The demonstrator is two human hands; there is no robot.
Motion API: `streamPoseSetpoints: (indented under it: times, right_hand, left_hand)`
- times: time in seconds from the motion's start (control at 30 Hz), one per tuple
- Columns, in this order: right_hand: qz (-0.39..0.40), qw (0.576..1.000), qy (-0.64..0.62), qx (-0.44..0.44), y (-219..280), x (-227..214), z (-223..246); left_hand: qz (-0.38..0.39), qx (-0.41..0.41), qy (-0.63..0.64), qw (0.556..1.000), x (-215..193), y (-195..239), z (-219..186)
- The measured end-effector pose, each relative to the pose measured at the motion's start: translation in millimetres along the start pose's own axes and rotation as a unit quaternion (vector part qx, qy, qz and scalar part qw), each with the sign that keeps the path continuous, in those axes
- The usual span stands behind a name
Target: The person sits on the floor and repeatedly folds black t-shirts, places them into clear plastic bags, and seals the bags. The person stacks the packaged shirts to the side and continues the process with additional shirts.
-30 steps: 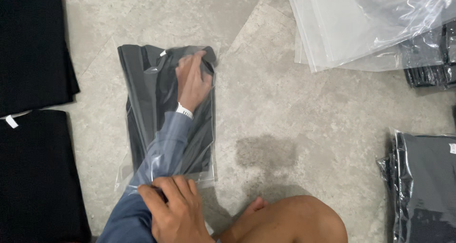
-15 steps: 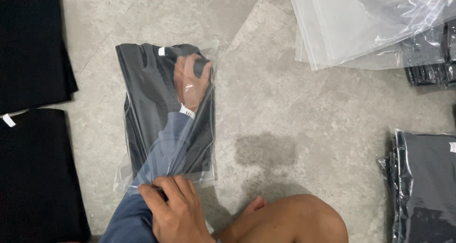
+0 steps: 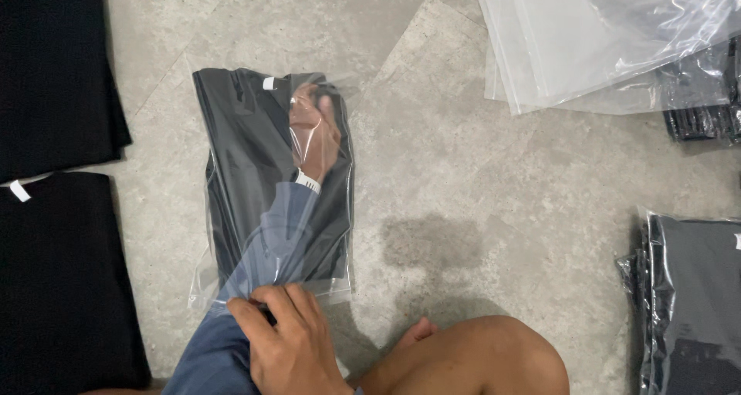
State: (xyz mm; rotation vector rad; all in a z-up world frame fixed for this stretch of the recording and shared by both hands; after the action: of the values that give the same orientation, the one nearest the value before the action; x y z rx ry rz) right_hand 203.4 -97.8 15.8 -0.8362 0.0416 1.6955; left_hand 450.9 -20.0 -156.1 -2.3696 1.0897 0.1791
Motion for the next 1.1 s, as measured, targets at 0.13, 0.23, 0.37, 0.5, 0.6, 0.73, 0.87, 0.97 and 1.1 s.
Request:
streamPoseSetpoints:
  times: [0.13, 0.23, 0.37, 0.5, 0.6, 0.73, 0.87, 0.97, 1.1]
  right_hand:
    - [0.006, 1.000, 0.011, -0.008, -2, -1, 1]
    - [0.018, 1.000, 0.011, -0.016, -4, -3, 7]
    - [-0.012, 0.998, 0.035, -0.057, -5, -3, 7]
    - [0.099, 0.995, 0.018, 0.021, 3, 4, 2]
    - [0.088, 0.995, 0.032, 0.043, -2, 2, 1]
    - [0.110, 0.994, -0.001, 0.027, -5, 2, -1]
    - [0.058, 0.998, -0.037, 0.002, -6, -5, -6]
    - [-0.034, 0.997, -0.028, 0.070, 2, -11, -43]
    - [-0.059, 0.984, 0.043, 0.161, -11, -45, -48]
  left_hand:
    - [0.127, 0.125, -0.133, 0.975, 5, 3, 0]
    - [0.247, 0.089, -0.162, 0.951, 1, 12, -4]
    - [0.251, -0.102, 0.038, 0.962, -25, 8, -43]
    - [0.191, 0.079, -0.059, 0.977, -10, 17, 3]
    - [0.205, 0.110, -0.193, 0.953, 8, 15, 20]
    - [0.235, 0.206, -0.323, 0.893, 6, 27, 19]
    - [0.233, 0.210, -0.245, 0.917, -31, 48, 8]
    - [0.209, 0.242, -0.413, 0.853, -98, 101, -8]
    - [0.208, 0.129, -0.406, 0.881, -189, 170, -34]
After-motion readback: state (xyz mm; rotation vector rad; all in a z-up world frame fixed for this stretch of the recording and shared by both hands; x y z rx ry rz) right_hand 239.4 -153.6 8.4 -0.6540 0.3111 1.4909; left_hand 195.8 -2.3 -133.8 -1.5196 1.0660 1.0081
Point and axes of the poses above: each hand's wrist, its own y-axis away from the middle knuckle, its own x-axis out of the palm, z = x × y, the point moved 3 cm from there along -y, towards the middle knuckle, and after that the axes turned 6 degrees about -z, right-handed, at the moved point
